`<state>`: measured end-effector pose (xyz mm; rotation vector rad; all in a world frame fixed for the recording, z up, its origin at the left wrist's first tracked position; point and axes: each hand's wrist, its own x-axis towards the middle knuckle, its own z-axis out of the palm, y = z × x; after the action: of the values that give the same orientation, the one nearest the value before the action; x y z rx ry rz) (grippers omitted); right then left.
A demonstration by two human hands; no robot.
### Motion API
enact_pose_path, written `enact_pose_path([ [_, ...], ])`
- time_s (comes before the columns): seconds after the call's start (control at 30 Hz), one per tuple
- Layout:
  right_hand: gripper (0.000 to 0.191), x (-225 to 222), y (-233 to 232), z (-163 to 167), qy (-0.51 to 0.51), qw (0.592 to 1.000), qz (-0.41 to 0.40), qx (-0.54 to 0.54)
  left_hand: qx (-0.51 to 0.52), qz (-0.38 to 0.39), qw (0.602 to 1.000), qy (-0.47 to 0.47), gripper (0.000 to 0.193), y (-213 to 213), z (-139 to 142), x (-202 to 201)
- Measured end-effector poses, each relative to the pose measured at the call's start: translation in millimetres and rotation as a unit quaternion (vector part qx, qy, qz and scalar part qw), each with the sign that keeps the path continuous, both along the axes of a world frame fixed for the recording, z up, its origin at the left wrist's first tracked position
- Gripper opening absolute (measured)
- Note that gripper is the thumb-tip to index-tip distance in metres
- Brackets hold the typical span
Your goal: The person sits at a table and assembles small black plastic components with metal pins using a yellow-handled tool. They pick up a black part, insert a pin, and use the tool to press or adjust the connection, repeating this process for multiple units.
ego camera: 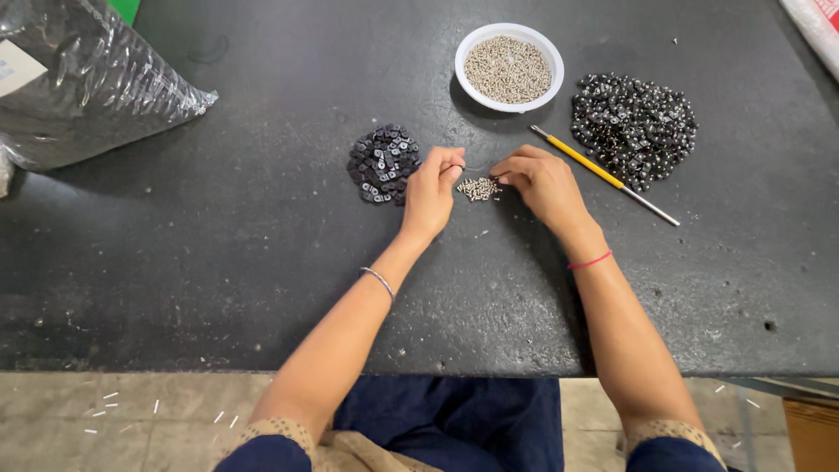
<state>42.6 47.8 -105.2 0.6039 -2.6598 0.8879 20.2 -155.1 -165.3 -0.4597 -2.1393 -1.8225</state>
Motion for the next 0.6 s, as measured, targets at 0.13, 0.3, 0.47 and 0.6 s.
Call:
enact_pose_path([
  [0.13, 0.016, 2, 2, 1, 0.018, 1.000, -0.004, 0.009, -0.036, 0.013, 0.998, 0.048, 0.011, 13, -4, 4],
  [0.3, 0.011, 10, 1, 0, 0.026, 0.999, -0.020, -0.004, -0.014, 0.014, 0.999, 0.034, 0.012, 44, 3, 12],
  [0.47, 0.007, 14, 3, 5, 0.071, 0.997, -0.007, 0.019, 0.037, 0.021, 0.999, 0.006, 0.010, 58, 8, 13],
  [0.6, 0.010, 6, 6, 4, 0.036, 0.999, -0.014, 0.000, 0.123, -0.007, 0.992, -0.032, 0.010, 51, 2, -2],
])
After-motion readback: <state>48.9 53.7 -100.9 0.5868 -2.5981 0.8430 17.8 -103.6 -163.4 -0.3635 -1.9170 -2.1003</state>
